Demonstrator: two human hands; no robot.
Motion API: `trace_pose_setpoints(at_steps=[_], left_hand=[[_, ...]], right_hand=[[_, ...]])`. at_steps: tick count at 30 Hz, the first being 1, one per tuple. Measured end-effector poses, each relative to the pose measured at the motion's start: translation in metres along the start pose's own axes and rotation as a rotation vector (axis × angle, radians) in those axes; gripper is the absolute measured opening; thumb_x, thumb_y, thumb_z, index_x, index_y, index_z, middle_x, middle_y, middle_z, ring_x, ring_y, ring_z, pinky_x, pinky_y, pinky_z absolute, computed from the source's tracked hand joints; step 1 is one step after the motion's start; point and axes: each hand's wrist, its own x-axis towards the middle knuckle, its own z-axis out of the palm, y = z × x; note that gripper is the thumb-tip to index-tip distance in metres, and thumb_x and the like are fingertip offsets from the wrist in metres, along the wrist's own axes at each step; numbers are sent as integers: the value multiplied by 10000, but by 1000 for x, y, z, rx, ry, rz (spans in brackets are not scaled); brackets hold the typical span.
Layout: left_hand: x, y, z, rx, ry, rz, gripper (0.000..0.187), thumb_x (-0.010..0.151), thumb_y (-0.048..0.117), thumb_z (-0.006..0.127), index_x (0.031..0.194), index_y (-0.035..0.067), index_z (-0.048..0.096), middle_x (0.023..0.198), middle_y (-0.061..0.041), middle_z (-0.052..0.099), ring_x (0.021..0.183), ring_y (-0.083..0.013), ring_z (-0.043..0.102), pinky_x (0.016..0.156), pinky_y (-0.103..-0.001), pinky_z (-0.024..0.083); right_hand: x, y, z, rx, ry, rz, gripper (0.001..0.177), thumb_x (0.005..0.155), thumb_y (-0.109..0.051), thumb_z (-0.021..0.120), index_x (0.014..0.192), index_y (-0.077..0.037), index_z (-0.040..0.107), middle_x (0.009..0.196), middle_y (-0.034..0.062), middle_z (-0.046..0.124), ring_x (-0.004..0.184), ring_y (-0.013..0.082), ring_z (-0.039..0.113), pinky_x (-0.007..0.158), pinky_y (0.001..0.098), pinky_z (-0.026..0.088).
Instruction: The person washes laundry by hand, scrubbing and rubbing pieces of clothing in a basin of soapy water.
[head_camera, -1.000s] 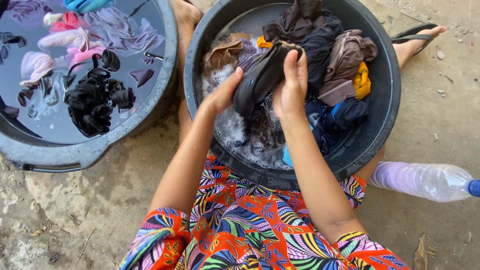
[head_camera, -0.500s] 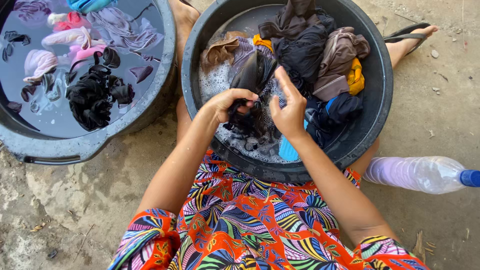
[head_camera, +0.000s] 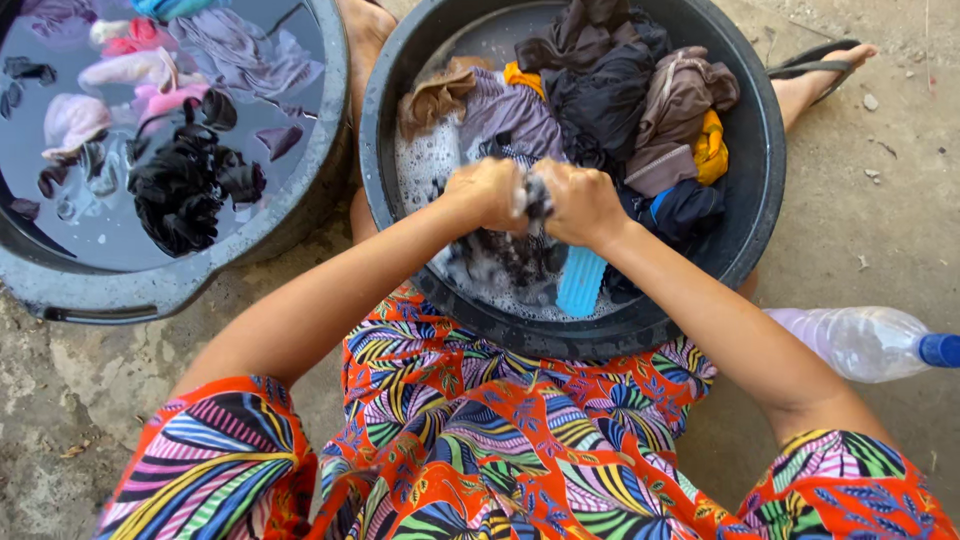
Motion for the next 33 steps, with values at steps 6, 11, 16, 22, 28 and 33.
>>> trace_pose_setpoints(at_steps=[6,11,16,22,28,33], left_hand=[[7,-10,19,199,501,327,275,764,259,695,1001,124,731,854,-141,757,774,-339,744,673,-450,576],[13,-20,3,253,594,493,215,819,257,700,1003,147,686,841,-109,747,749,-332,734,664,-478,553],[-30,-15,-24,-153,797,645,557,640,208,831,1170,122,684,878,-155,722,730,-390,704,612,-488,536],[-22,28,-25,-751,996,588,445,733,50,816,1151,106,674,1028,-85,745,986,-339,754,855,-382,608],[-17,53,-29,-1615,680,100,405,800,5,857,1188,-22,744,817,-136,644,691,-271,497,642,-434,404],[-16,46,-17,-1695,1154,400,444,817,61,868,1220,51,682,1116,-63,745,976,-128,675,896,-267,522]], right_hand=[[-8,1,56,785,177,406,218,640,24,631,856,-8,634,705,82,657,637,257,647,573,402,539],[-20,7,68,2074,-232,842,179,815,19,670,718,-61,544,636,88,528,483,170,501,495,354,442],[-7,-11,-9,1982,-66,888,542,782,-446,658,1147,-50,602,989,103,637,842,227,635,696,395,520],[12,-40,52,2473,-4,724,669,906,-623,511,1373,-147,570,1340,150,633,1184,368,644,950,647,485],[22,-71,115,2495,178,484,599,1046,-649,497,1379,-154,547,1360,327,549,1217,522,523,1086,697,408],[40,-103,64,2681,320,515,723,941,-634,488,1433,-104,514,1423,333,539,1296,573,516,1135,551,436]])
